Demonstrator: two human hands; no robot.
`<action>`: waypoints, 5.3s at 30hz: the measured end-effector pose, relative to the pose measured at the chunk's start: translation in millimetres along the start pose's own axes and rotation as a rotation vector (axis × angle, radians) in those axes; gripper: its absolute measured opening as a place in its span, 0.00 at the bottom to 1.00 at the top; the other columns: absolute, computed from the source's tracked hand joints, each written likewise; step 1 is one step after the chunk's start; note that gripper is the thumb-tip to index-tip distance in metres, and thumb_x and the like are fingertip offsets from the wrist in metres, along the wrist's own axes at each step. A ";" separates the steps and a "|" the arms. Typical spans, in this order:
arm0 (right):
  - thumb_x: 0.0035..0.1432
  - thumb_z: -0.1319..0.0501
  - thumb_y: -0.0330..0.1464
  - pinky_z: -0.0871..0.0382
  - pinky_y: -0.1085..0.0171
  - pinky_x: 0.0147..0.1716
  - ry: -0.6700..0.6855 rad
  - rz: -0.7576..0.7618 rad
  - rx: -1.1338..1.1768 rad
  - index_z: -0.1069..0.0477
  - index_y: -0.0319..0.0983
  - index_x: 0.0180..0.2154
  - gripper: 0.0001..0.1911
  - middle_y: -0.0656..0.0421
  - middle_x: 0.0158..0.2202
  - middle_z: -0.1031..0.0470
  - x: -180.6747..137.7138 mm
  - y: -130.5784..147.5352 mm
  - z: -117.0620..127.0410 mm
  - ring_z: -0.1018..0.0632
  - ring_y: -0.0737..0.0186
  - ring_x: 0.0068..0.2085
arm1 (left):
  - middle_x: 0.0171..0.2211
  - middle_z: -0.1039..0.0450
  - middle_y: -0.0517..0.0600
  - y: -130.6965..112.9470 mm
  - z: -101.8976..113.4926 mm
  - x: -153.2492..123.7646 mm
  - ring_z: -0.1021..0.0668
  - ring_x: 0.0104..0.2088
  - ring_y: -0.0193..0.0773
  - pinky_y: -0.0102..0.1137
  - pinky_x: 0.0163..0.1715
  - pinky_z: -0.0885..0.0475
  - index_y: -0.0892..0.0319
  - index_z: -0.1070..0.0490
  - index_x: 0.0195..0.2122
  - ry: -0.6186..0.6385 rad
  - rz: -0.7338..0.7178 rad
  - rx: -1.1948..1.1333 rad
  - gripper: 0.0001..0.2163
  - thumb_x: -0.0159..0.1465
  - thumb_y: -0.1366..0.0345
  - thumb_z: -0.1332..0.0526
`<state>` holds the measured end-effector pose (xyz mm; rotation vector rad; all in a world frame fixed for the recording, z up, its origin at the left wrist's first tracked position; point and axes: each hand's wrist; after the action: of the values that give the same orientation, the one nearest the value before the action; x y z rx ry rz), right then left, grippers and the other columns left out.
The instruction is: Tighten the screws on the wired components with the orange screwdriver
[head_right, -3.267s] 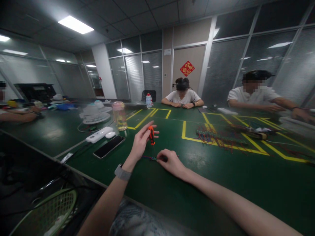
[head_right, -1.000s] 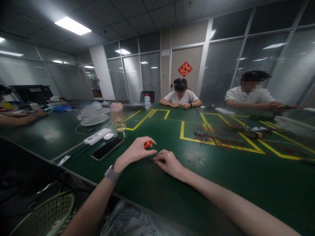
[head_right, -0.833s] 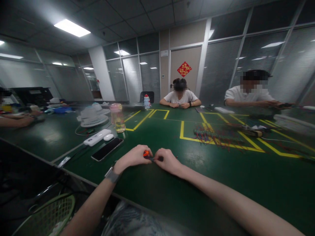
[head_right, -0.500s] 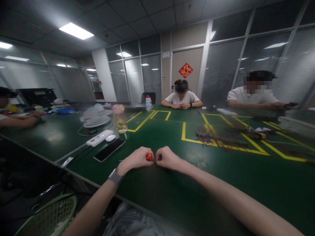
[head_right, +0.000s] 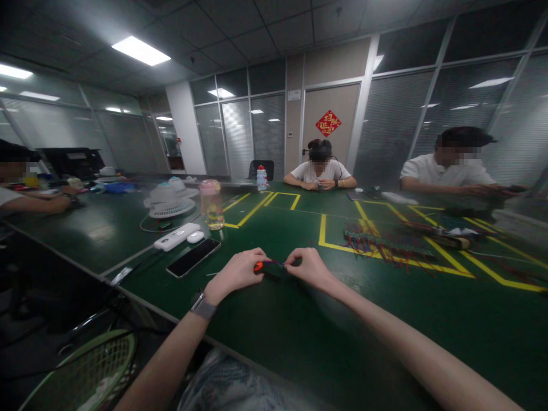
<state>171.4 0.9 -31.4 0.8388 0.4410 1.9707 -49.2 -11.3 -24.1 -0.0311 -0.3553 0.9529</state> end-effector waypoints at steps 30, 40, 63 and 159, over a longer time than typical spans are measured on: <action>0.41 0.33 0.49 0.33 0.59 0.43 -0.065 -0.508 0.223 0.21 0.40 0.25 0.18 0.42 0.39 0.23 -134.7 -89.8 112.7 0.23 0.50 0.41 | 0.35 0.29 0.48 -2.7 -0.2 -6.6 0.26 0.32 0.31 0.27 0.35 0.31 0.59 0.28 0.40 -0.569 0.072 -0.199 0.10 0.64 0.68 0.48; 0.35 0.30 0.46 0.37 0.55 0.41 -0.212 -0.766 0.127 0.19 0.40 0.28 0.19 0.38 0.40 0.23 -173.6 -145.9 168.1 0.21 0.53 0.37 | 0.37 0.25 0.49 -0.2 -1.0 -7.1 0.24 0.35 0.33 0.30 0.40 0.29 0.59 0.27 0.41 -0.503 0.089 -0.191 0.11 0.64 0.66 0.48; 0.33 0.33 0.49 0.36 0.53 0.41 -0.271 -0.679 -0.190 0.20 0.46 0.25 0.17 0.46 0.40 0.22 -172.2 -135.8 168.2 0.23 0.44 0.40 | 0.38 0.24 0.49 0.4 -1.6 -6.6 0.23 0.37 0.34 0.29 0.39 0.29 0.59 0.27 0.41 -0.492 0.098 -0.216 0.11 0.64 0.66 0.48; 0.48 0.44 0.48 0.25 0.59 0.32 -0.179 -0.477 -0.358 0.23 0.38 0.33 0.22 0.51 0.34 0.20 -173.1 -141.6 164.2 0.20 0.48 0.35 | 0.37 0.23 0.50 3.7 -3.9 -5.6 0.22 0.36 0.35 0.29 0.38 0.29 0.59 0.26 0.40 -0.451 0.056 -0.217 0.12 0.63 0.65 0.48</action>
<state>434.7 -79.1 -66.7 0.6051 0.1533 1.4596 -53.8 -13.2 -30.0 -0.0239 -0.8776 0.9693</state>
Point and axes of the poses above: each hand's wrist, its own x-axis towards the middle knuckle, its own z-axis out of the back of the hand, y = z × x
